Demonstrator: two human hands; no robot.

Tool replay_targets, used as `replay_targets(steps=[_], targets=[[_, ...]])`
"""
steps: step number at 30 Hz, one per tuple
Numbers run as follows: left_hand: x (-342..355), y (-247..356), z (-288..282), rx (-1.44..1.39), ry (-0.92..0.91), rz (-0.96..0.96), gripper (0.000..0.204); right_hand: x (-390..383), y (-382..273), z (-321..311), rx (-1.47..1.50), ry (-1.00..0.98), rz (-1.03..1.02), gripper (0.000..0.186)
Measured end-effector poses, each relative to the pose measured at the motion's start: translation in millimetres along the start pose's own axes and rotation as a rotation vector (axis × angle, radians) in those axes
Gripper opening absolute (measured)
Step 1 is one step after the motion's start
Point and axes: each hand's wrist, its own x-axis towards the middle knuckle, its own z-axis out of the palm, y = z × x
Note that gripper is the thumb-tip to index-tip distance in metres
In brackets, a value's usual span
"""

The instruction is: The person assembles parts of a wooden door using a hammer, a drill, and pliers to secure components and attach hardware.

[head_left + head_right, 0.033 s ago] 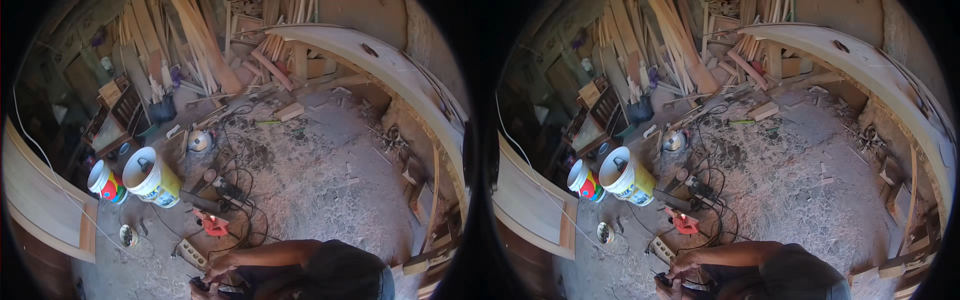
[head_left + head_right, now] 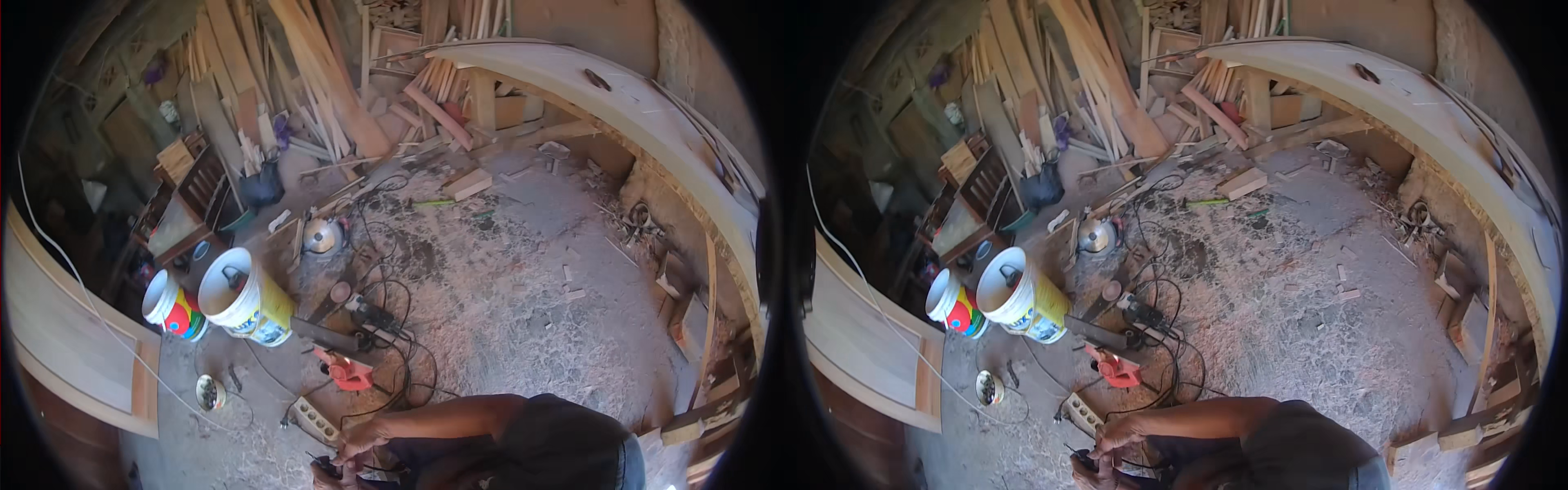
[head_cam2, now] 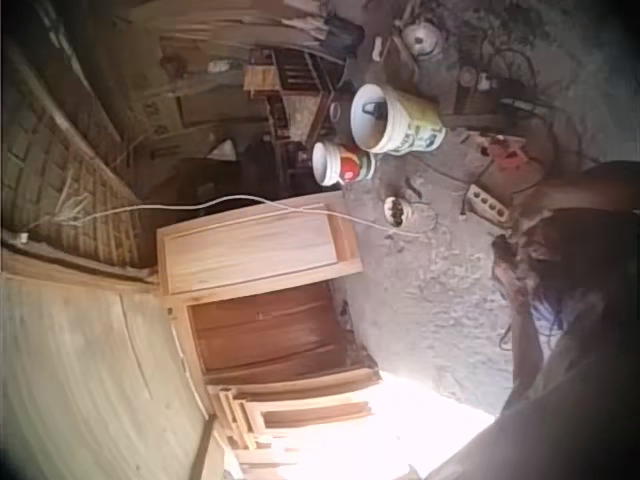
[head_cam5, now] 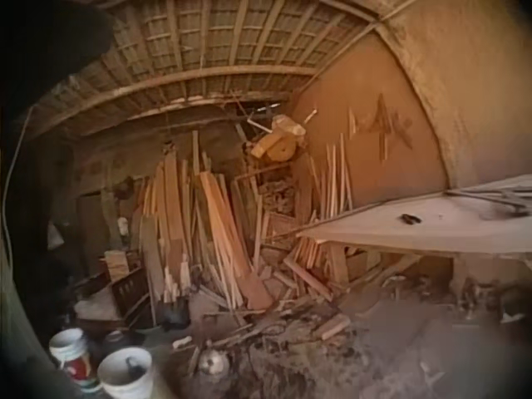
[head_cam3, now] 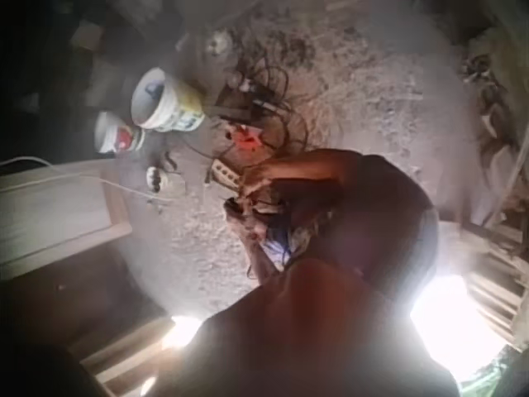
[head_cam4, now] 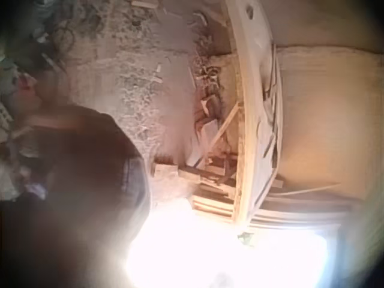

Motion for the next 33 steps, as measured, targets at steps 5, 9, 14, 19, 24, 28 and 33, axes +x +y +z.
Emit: replay_targets(steps=[5,9,14,19,24,28,33], targets=[[22.4,-26.6,22.6,-0.013,-0.039,0.058,0.041,-22.9,17.2,-13.1,0.08,-0.03,0.012,0.053],[35.9,-37.2,29.6,-0.012,-0.045,0.095,0.039,-116.2,-43.4,-66.6,-1.14,0.527,-0.401,0.045],[38.3,-20.2,31.4,-0.069,0.015,0.048,0.032,-375.7,-223.3,-167.8,-1.683,1.575,-0.445,0.018],[46.9,-61.5,26.4,-0.006,0.01,0.13,0.028,-618.3,-315.4,-207.8,-1.317,2.269,0.543,0.032],[35.4,-32.2,25.3,-0.132,0.142,0.047,0.026,-758.9,-247.7,-210.2,-1.144,2.585,0.685,0.038],[35.5,-46.2,8.5,-0.19,0.158,0.124,0.028,-785.3,-252.5,-245.3,-0.976,2.272,1.058,0.036],[48.3,-86.3,18.7,-0.502,0.056,-0.064,0.024,-957.1,-252.3,-274.7,-1.416,2.051,1.488,0.047]])
